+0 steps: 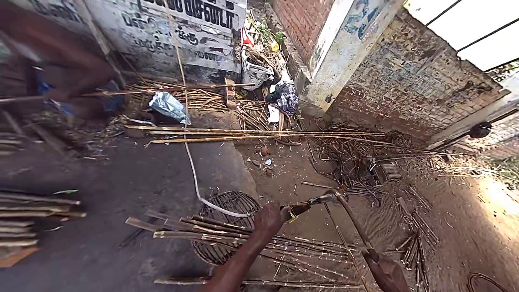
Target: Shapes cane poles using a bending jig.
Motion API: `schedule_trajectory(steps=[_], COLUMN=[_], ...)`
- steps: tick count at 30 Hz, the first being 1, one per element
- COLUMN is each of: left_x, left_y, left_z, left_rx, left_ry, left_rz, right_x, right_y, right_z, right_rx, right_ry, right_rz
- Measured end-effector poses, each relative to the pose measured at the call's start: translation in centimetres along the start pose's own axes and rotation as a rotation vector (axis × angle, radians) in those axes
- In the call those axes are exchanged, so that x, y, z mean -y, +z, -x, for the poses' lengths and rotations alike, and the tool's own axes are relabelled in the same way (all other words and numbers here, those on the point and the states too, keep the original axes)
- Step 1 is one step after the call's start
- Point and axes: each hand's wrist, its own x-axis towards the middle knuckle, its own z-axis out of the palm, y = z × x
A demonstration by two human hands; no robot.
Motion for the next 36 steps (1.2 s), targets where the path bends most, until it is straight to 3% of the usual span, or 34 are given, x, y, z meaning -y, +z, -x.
schedule_trajectory(steps=[11,16,21,24,26,28,31,33,36], left_x=[-1.3,-2.4,-1.1,-4.4,-10.2,-15.4,-18.6,-19.8,-20.9], left_y=[0.0,0.1,1.4,2.3,5.1,10.4,19.5,22.7,25.0], left_z=[-0.9,-0.8,-1.2,3.4,10.6,18.3,25.1,28.9,33.8], left_rx=[0.055,0.075,-0.088,-0.333,-0.242,0.000,0.179,0.122,0.033], left_ry=[-0.012,0.041,0.234,0.437,0.743,1.017,1.212,1.337,1.486], left_rz=[-0.086,-0.071,-0.153,-0.026,0.133,0.294,0.489,0.392,0.226], right_x=[-2.0,-4.9,-19.2,-25.3,-27.5,-30.3,-36.8,-40.5,-41.5], right_y=[-2.4,-6.0,-10.4,-10.8,-8.2,-4.0,3.3,8.0,12.7], right_z=[-6.0,-4.4,7.5,17.6,22.8,27.0,33.0,36.7,41.6], right_rx=[0.049,0.016,-0.194,-0.272,-0.379,-0.508,-0.601,-0.591,-0.458], right_ry=[-0.048,-0.060,-0.065,-0.067,-0.095,-0.168,-0.143,-0.040,0.103], right_rz=[0.166,0.194,0.030,-0.084,-0.174,-0.294,-0.401,-0.448,-0.398])
